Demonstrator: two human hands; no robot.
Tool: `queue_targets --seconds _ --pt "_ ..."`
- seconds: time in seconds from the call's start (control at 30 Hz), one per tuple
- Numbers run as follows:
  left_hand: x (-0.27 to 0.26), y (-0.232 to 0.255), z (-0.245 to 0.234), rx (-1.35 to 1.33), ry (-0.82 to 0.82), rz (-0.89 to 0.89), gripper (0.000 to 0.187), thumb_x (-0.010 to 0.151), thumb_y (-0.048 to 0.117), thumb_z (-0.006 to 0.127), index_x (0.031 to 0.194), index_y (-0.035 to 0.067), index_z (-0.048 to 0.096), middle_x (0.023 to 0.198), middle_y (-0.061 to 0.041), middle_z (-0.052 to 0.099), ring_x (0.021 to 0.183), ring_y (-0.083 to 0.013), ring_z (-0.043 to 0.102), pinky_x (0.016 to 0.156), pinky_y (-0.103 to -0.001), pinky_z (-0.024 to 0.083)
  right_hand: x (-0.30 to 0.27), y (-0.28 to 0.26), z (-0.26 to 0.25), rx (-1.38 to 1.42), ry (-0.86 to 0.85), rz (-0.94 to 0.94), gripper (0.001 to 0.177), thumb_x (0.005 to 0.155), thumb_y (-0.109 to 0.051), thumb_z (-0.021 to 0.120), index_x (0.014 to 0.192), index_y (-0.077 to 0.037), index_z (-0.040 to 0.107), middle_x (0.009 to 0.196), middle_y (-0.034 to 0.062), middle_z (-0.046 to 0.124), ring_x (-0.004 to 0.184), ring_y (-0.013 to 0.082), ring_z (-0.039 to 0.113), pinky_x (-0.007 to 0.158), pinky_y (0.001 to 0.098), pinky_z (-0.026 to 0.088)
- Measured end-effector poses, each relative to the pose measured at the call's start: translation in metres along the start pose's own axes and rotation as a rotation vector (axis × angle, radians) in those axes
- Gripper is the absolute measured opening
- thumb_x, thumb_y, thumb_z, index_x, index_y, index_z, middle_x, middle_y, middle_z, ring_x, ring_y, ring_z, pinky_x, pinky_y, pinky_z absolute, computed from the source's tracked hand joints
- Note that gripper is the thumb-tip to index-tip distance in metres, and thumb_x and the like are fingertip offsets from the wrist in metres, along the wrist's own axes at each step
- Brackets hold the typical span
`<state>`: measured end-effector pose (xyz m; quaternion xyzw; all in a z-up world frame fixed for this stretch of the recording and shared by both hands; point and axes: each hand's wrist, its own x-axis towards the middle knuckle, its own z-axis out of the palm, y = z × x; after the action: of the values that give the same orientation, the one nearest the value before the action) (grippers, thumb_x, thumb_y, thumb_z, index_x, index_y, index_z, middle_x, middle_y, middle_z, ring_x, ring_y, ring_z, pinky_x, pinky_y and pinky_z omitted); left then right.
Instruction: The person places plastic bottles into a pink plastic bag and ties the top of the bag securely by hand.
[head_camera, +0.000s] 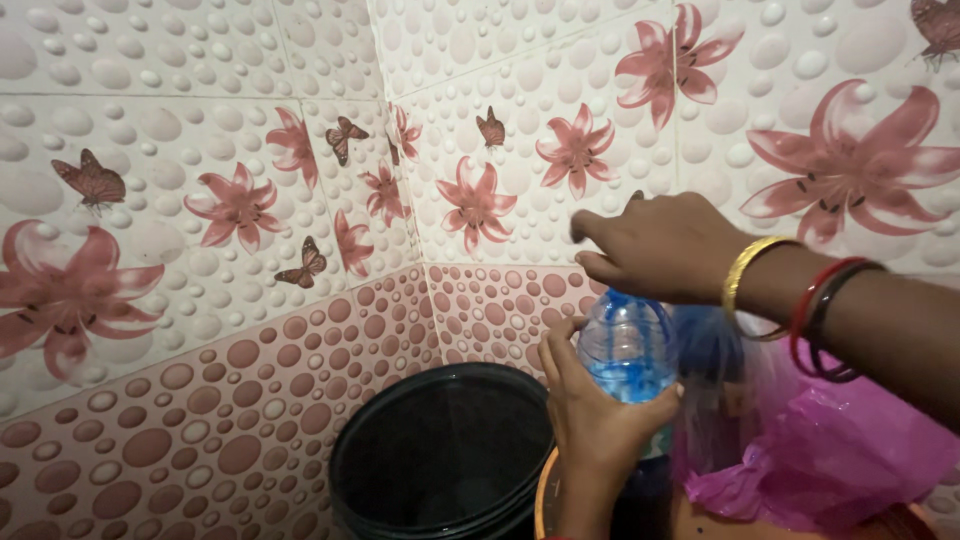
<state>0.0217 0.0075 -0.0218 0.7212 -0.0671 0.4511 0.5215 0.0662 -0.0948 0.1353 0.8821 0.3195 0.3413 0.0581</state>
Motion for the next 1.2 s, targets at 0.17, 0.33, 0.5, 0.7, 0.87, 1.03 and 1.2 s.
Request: queue_targets --seconds 0.17,0.33,0.5,0.7,0.87,1.03,1.2 --pt "-0.002 0.001 -0.001 -0.009 -0.005 0.044 0.095 0.053 0.029 0.094 0.132 0.007 0.046 0.127 -0.017 0.054 0.119 -0.037 0.058 0.096 -0.047 0.05 0.003 -0.002 0.0 0.042 -0.035 -0.055 0.039 0.089 -0.04 0.049 0.124 -0.034 0.064 0.079 0.0119 0.074 0.079 0.0348 0.07 0.065 0.0525 0.054" --pt "-0.004 0.005 0.001 -0.005 0.003 0.029 0.095 0.054 0.03 0.092 0.134 0.008 0.046 0.128 -0.016 0.052 0.12 -0.0359 0.057 0.095 -0.047 0.051 0.005 -0.006 0.005 0.016 -0.05 0.021 0.033 0.088 -0.031 0.048 0.111 -0.039 0.07 0.079 0.0074 0.075 0.08 0.0318 0.071 0.065 0.0511 0.054" --pt "-0.005 0.001 0.004 0.04 0.021 0.069 0.093 0.056 0.028 0.092 0.134 0.006 0.045 0.128 -0.018 0.05 0.12 -0.0383 0.055 0.094 -0.048 0.051 0.005 -0.006 0.007 -0.05 -0.074 0.103 0.037 0.09 -0.031 0.051 0.121 -0.036 0.07 0.085 0.0128 0.075 0.085 0.034 0.074 0.069 0.0509 0.055" --pt "-0.005 -0.001 0.004 0.068 0.004 0.095 0.114 0.052 0.029 0.098 0.142 0.003 0.032 0.145 -0.023 0.037 0.131 -0.0433 0.046 0.101 -0.049 0.048 -0.026 -0.003 -0.01 0.202 0.01 0.271 0.055 0.096 -0.063 0.046 0.132 -0.025 0.061 0.092 0.0149 0.076 0.086 0.0366 0.072 0.073 0.0519 0.055" --pt "-0.006 0.009 -0.001 0.092 -0.007 0.109 0.121 0.051 0.03 0.098 0.146 0.006 0.029 0.149 -0.021 0.034 0.136 -0.0435 0.044 0.105 -0.048 0.047 -0.074 0.031 -0.013 0.309 0.016 0.462 0.053 0.09 -0.059 0.058 0.131 -0.026 0.063 0.088 0.0097 0.08 0.084 0.0256 0.076 0.078 0.0462 0.057" --pt "0.005 0.031 -0.005 0.149 0.029 0.062 0.129 0.05 0.033 0.101 0.15 0.008 0.025 0.154 -0.024 0.025 0.14 -0.0468 0.037 0.106 -0.05 0.043 -0.117 0.072 0.024 0.488 0.189 0.512 0.05 0.085 -0.048 0.068 0.126 -0.02 0.072 0.091 0.0083 0.077 0.076 0.0237 0.07 0.073 0.0396 0.057" --pt "0.007 0.051 -0.011 0.082 0.121 0.228 0.11 0.069 0.033 0.091 0.152 0.004 0.026 0.158 -0.03 0.023 0.141 -0.0485 0.039 0.111 -0.051 0.04 -0.143 0.09 0.061 1.054 -0.006 0.663 0.045 0.094 -0.033 0.064 0.134 -0.015 0.077 0.106 0.011 0.077 0.087 0.0248 0.073 0.074 0.0388 0.059"
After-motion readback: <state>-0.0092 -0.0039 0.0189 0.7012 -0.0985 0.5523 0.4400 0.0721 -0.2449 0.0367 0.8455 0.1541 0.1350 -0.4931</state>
